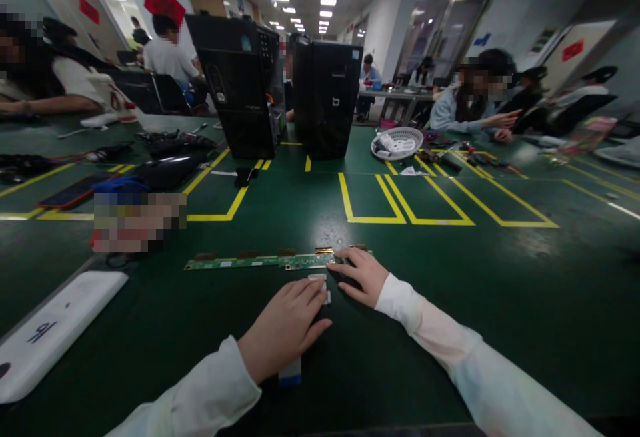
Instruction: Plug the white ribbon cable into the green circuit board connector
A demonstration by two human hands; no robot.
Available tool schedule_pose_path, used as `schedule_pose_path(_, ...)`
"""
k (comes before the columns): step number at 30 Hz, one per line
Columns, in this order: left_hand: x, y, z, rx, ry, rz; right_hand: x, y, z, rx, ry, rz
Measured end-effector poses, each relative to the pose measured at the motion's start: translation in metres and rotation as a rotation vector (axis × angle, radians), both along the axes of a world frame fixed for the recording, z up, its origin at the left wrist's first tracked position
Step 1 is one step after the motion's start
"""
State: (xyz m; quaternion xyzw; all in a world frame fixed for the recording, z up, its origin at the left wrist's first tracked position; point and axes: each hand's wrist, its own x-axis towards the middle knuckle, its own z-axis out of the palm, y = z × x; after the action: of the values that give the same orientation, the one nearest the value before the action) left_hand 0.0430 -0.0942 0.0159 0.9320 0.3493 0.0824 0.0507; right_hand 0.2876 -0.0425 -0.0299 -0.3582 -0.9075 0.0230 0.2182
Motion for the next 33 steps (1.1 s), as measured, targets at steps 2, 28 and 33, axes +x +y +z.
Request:
schedule_pose_path(2,0.004,0.004,0.0,-0.022,0.003,0.013,0.0,-0.001,0.001,-0.003,-0.007,0.001)
schedule_pose_path(28,0.001,-0.004,-0.018,-0.019,-0.07,0.089,0.0,-0.01,0.002,0.007,-0.031,-0.066)
schedule_pose_path(33,0.005,-0.005,-0.014,-0.035,-0.044,0.099,-0.001,-0.01,0.004,0.0,-0.025,-0.065)
